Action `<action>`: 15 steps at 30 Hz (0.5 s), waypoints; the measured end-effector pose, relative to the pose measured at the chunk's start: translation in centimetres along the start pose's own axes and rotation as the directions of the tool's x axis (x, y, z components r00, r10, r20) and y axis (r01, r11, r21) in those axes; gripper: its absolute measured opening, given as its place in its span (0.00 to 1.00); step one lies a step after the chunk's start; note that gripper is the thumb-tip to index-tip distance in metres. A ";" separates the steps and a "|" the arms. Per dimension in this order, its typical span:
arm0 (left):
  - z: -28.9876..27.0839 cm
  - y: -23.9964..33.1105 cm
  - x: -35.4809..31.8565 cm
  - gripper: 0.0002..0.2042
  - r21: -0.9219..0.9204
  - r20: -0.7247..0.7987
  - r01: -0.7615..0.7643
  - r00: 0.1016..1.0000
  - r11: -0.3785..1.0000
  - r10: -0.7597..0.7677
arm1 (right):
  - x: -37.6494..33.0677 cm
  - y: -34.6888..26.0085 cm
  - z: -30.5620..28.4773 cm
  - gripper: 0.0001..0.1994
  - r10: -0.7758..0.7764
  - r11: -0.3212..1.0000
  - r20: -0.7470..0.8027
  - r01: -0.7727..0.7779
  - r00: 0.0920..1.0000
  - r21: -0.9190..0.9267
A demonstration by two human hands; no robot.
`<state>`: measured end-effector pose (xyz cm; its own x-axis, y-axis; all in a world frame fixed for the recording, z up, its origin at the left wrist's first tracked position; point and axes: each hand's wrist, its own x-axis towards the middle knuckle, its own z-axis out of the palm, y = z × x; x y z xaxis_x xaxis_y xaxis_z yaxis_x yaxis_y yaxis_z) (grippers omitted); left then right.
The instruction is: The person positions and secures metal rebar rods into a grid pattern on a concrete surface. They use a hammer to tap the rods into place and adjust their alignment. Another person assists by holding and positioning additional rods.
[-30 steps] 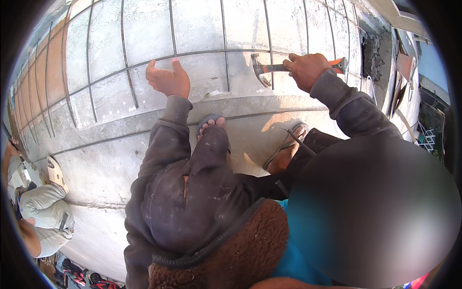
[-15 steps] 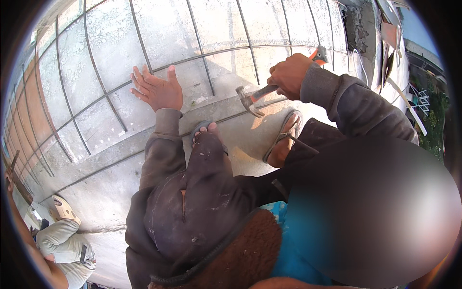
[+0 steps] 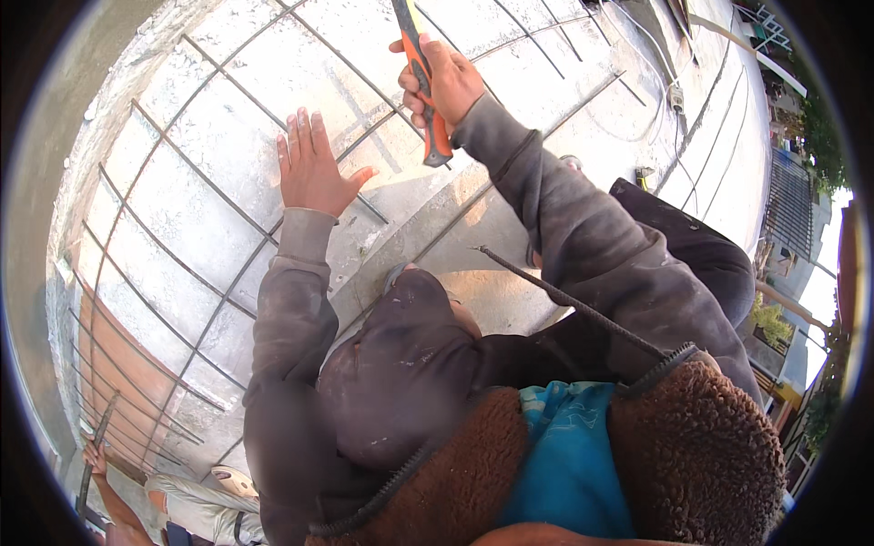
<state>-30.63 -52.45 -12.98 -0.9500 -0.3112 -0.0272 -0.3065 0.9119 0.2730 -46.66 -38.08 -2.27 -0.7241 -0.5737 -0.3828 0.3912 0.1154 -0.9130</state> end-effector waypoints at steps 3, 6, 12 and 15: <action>0.5 0.6 4.5 0.55 0.174 0.277 -0.118 0.959 0.978 0.066 | -3.2 1.9 2.1 0.15 0.288 0.779 -0.319 -0.027 0.903 0.626; 0.9 -0.8 5.9 0.56 0.254 0.368 -0.139 0.929 0.957 0.037 | -2.7 3.6 -1.8 0.11 0.459 0.550 -0.616 0.340 0.640 0.763; 0.8 0.1 7.3 0.57 0.270 0.471 -0.185 0.881 0.945 0.038 | 2.2 5.7 -4.3 0.08 0.508 0.349 -0.472 0.329 0.720 0.877; 0.7 -0.5 6.9 0.58 0.266 0.463 -0.184 0.885 0.946 0.042 | 0.8 6.8 -5.8 0.08 0.475 0.353 -0.472 0.331 0.743 0.875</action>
<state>-37.04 -54.89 -13.96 -0.8819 -0.1130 -0.4576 -0.1311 0.9913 0.0078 -47.86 -33.08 -9.59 -0.6203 0.0117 -0.7843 0.3959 -0.8585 -0.3259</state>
